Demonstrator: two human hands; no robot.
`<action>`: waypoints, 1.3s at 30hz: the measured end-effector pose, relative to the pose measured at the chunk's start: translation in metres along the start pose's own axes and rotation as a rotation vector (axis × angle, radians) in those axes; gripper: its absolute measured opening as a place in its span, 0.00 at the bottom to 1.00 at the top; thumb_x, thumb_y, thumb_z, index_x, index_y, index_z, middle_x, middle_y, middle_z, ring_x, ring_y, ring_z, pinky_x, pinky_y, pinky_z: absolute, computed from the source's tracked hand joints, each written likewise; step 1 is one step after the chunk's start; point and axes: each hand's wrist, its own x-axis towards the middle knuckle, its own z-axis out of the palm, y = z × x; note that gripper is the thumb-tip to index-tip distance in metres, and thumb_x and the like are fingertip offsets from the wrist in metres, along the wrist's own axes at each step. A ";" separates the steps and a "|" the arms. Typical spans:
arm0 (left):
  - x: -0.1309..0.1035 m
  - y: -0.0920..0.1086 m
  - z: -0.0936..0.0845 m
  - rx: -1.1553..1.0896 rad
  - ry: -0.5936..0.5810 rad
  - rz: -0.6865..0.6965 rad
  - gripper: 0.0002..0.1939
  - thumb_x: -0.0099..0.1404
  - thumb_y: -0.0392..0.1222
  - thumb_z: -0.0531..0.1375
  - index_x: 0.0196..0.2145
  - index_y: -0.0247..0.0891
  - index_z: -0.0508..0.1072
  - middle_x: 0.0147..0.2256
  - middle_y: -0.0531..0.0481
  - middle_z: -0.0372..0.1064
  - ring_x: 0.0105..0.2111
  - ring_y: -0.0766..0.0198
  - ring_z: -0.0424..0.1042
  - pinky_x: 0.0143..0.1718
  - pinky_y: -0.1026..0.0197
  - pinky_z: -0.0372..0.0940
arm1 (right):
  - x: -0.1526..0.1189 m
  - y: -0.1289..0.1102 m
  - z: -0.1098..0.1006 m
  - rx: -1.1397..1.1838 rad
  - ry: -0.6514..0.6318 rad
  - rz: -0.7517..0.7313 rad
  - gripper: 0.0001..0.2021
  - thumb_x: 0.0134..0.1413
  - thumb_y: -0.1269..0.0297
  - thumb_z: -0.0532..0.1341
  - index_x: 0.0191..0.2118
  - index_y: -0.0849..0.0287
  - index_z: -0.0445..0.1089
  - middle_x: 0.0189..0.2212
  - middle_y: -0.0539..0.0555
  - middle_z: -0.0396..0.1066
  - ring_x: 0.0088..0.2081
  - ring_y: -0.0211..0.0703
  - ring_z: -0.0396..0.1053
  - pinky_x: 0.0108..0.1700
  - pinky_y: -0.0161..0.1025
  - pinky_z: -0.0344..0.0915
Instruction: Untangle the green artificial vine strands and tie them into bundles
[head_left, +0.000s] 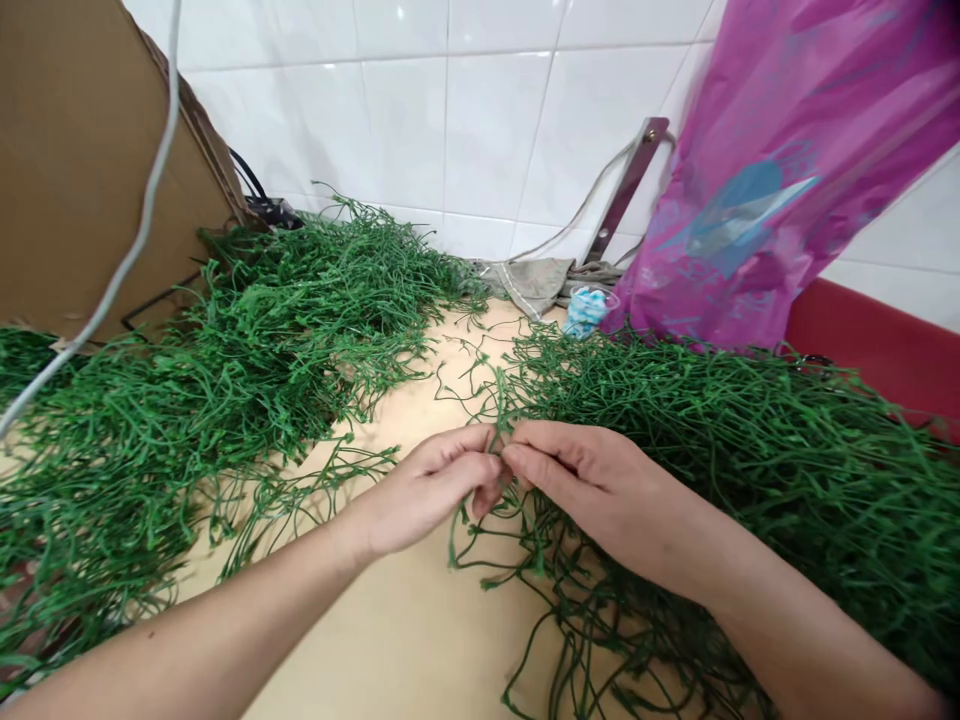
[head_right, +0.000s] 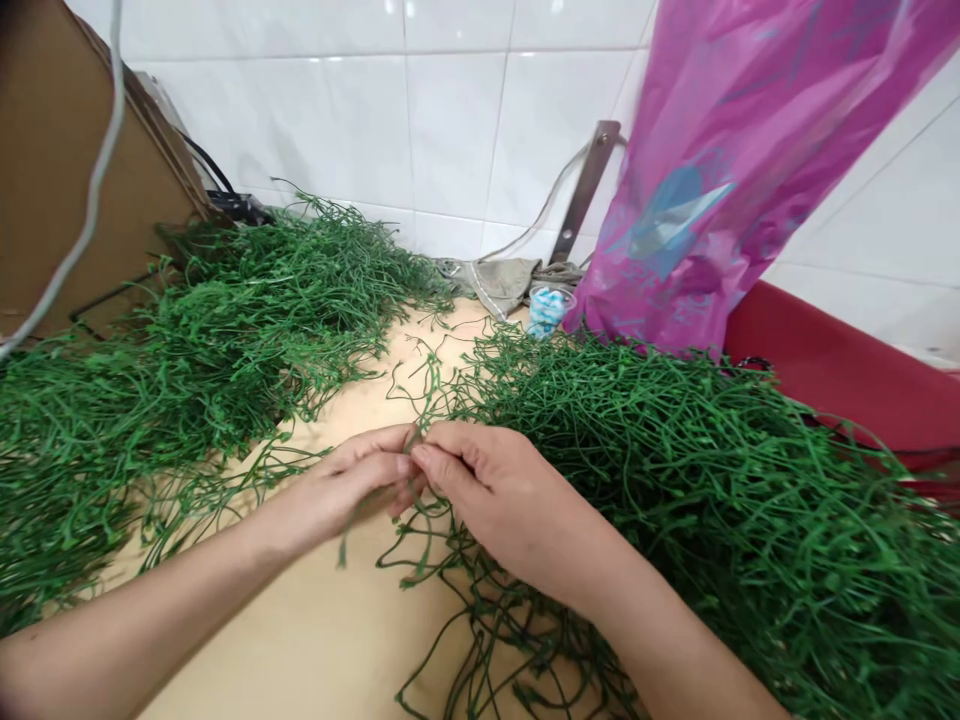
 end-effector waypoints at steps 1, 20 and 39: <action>0.000 0.002 0.000 -0.130 -0.038 -0.006 0.07 0.63 0.42 0.54 0.29 0.38 0.65 0.24 0.55 0.60 0.25 0.67 0.58 0.30 0.61 0.54 | 0.001 0.002 -0.002 0.149 -0.046 -0.036 0.18 0.70 0.61 0.50 0.26 0.56 0.62 0.26 0.47 0.67 0.31 0.38 0.65 0.35 0.35 0.59; 0.012 -0.008 -0.006 -0.515 0.230 0.023 0.10 0.58 0.38 0.64 0.25 0.36 0.65 0.32 0.49 0.75 0.30 0.66 0.74 0.35 0.63 0.65 | -0.004 0.006 -0.025 -0.089 0.031 0.091 0.16 0.66 0.57 0.51 0.29 0.56 0.67 0.25 0.47 0.63 0.30 0.39 0.61 0.33 0.35 0.59; 0.012 -0.009 0.001 -0.750 0.299 -0.127 0.14 0.55 0.43 0.73 0.33 0.33 0.76 0.27 0.54 0.71 0.24 0.75 0.66 0.28 0.71 0.63 | -0.002 0.001 0.012 -0.454 0.077 -0.062 0.13 0.69 0.70 0.49 0.35 0.56 0.68 0.30 0.49 0.74 0.28 0.40 0.67 0.36 0.38 0.58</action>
